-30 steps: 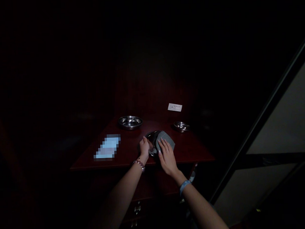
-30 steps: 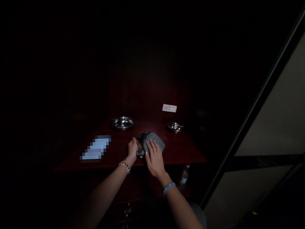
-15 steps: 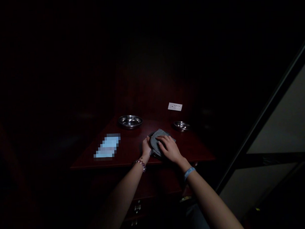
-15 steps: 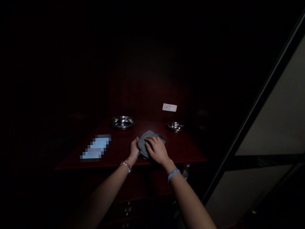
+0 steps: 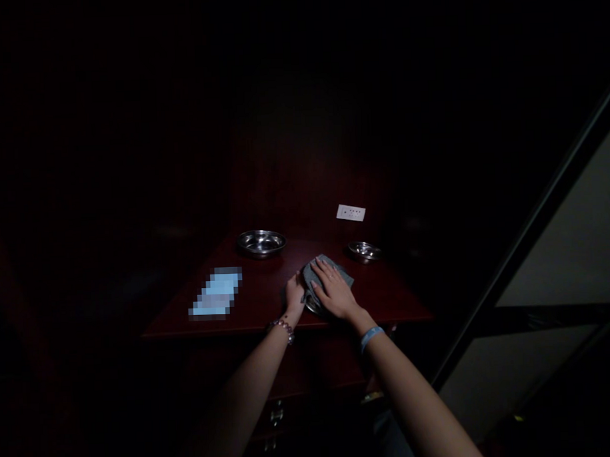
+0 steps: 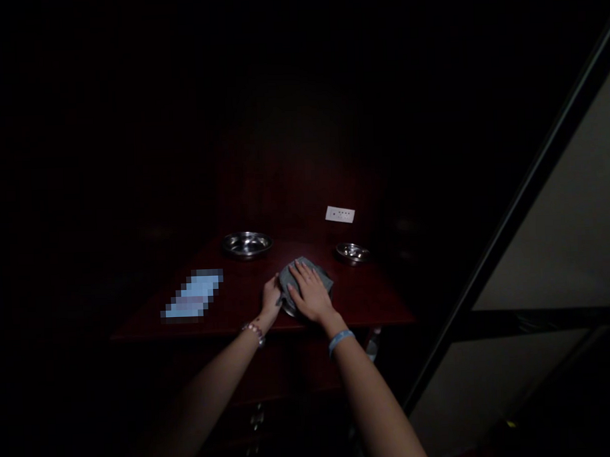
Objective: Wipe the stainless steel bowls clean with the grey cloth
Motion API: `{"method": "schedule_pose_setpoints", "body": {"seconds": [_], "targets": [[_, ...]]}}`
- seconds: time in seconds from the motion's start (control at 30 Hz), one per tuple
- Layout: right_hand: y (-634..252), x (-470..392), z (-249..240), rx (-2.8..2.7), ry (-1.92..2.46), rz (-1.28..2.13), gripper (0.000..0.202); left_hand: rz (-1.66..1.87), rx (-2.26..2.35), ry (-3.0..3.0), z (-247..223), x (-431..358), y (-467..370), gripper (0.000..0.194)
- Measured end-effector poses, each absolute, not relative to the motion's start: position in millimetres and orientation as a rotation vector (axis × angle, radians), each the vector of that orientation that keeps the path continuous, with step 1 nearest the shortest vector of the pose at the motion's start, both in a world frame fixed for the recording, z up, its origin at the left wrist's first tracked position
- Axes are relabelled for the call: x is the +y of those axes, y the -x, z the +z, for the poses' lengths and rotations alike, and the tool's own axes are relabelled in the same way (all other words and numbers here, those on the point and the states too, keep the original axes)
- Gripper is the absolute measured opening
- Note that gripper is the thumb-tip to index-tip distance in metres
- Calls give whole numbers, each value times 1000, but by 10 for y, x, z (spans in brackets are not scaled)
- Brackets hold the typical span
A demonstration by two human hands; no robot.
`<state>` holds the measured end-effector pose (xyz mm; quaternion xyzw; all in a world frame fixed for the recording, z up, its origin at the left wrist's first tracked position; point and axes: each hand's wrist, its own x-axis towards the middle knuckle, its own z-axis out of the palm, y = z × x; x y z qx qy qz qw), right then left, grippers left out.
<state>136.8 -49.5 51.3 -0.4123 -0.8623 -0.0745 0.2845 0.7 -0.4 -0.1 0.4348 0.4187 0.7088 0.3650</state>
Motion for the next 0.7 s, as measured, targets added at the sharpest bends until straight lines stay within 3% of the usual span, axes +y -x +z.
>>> {"method": "schedule_pose_setpoints", "body": {"seconds": [0.17,0.47,0.7], "targets": [[-1399,-361,523,-2195,1256,-125,57,1764,1237,-1210,40,-68,-27,39],[-1626,-249,289,-1943,1456,-57,58,1693,1472,-1266,-2,-1,-17,40],[-1358,-444,202,-1956,1501,-264,58,1752,1377,-1236,16,-50,-51,39]]}}
